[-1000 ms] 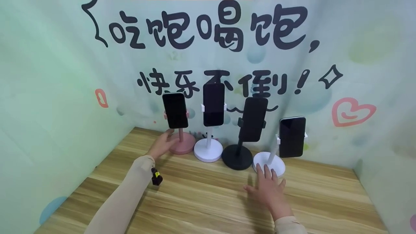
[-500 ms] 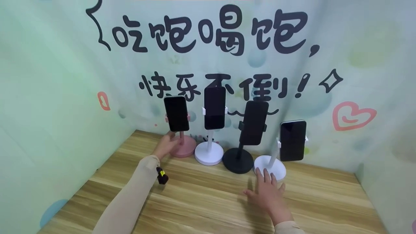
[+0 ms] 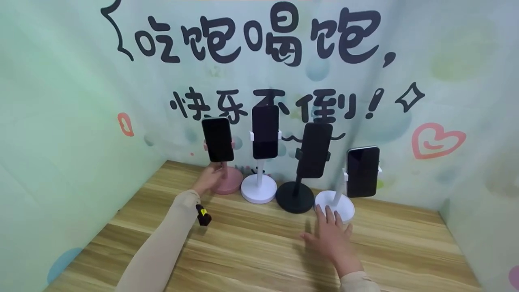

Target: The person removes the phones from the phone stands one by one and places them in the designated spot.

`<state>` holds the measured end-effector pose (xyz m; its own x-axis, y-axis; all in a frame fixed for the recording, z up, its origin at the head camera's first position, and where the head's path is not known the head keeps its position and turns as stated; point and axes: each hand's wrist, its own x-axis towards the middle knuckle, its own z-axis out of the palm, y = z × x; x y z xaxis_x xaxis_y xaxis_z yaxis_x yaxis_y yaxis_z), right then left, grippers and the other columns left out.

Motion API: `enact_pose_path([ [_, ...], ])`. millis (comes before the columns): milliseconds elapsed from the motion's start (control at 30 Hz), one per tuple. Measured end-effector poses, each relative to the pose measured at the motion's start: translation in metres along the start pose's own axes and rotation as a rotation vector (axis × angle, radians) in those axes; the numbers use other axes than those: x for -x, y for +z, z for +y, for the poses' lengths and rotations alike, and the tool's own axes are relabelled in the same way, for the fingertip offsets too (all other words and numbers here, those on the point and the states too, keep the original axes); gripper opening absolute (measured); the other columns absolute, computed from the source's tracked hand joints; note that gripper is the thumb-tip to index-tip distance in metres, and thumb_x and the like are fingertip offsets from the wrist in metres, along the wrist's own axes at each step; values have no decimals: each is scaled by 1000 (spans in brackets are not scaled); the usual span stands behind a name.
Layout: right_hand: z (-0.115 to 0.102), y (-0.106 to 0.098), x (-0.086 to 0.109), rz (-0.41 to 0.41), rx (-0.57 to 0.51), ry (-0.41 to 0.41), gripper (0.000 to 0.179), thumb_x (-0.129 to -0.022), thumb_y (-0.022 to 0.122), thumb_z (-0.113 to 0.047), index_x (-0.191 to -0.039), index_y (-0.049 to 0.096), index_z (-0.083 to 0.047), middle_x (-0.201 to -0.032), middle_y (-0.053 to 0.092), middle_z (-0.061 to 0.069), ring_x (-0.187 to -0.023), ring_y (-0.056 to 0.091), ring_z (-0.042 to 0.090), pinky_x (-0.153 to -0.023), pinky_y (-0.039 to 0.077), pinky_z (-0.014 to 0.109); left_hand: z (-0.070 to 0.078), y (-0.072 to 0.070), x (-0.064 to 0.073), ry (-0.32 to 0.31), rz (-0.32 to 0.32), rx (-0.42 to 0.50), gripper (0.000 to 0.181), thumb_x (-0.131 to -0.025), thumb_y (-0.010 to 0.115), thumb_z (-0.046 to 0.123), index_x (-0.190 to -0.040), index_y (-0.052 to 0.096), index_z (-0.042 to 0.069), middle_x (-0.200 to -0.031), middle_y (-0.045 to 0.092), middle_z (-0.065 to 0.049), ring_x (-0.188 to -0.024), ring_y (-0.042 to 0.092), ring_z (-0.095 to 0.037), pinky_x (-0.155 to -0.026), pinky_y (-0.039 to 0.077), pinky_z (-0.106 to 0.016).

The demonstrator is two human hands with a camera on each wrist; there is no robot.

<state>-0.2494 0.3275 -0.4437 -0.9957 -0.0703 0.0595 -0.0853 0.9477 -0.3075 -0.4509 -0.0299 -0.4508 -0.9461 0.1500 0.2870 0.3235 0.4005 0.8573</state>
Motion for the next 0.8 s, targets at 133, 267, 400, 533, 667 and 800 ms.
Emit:
enact_pose_path([
  [133, -3, 0, 0, 12, 9, -11, 98, -87, 66, -60, -155, 26, -1, -157, 25, 33, -141, 21, 61, -102, 14, 85, -2, 2, -3, 79, 12, 5, 44, -99, 49, 3, -141, 45, -8, -143, 51, -29, -136, 49, -40, -114, 41, -47],
  [267, -5, 1, 1, 29, 19, -12, 98, -86, 67, -59, -154, 27, -1, -157, 27, 33, -141, 22, 60, -103, 14, 85, -2, 3, -4, 109, 20, -76, 40, -96, 50, 2, -135, 50, -9, -128, 54, -33, -123, 55, -43, -109, 44, -51],
  [400, -6, 4, 2, 33, 21, -11, 97, -86, 67, -59, -154, 27, -1, -157, 28, 32, -141, 22, 60, -102, 15, 85, -4, 4, -2, 96, 40, -177, 36, -99, 50, 8, -132, 52, -5, -120, 54, -31, -116, 54, -42, -105, 45, -53],
  [533, -6, 4, 3, 35, 25, -13, 96, -87, 67, -58, -154, 28, -1, -156, 28, 33, -141, 23, 60, -102, 16, 85, -3, 2, -1, 26, 45, -171, 30, -104, 46, 17, -127, 55, -1, -118, 53, -26, -111, 54, -38, -102, 45, -52],
  [667, -6, 4, 3, 38, 33, -14, 96, -88, 66, -58, -154, 28, 0, -155, 30, 33, -139, 25, 60, -101, 18, 86, -2, -1, -1, -3, 65, -119, 27, -106, 44, 19, -119, 58, -1, -123, 61, -26, -115, 59, -39, -103, 47, -51],
  [800, -4, 5, 2, 15, 39, -2, 97, -88, 64, -60, -154, 27, 0, -156, 28, 33, -140, 24, 61, -101, 18, 86, -5, -1, 0, 11, 98, -101, 26, -106, 45, 18, -121, 58, 1, -126, 66, -22, -120, 62, -38, -103, 49, -50],
])
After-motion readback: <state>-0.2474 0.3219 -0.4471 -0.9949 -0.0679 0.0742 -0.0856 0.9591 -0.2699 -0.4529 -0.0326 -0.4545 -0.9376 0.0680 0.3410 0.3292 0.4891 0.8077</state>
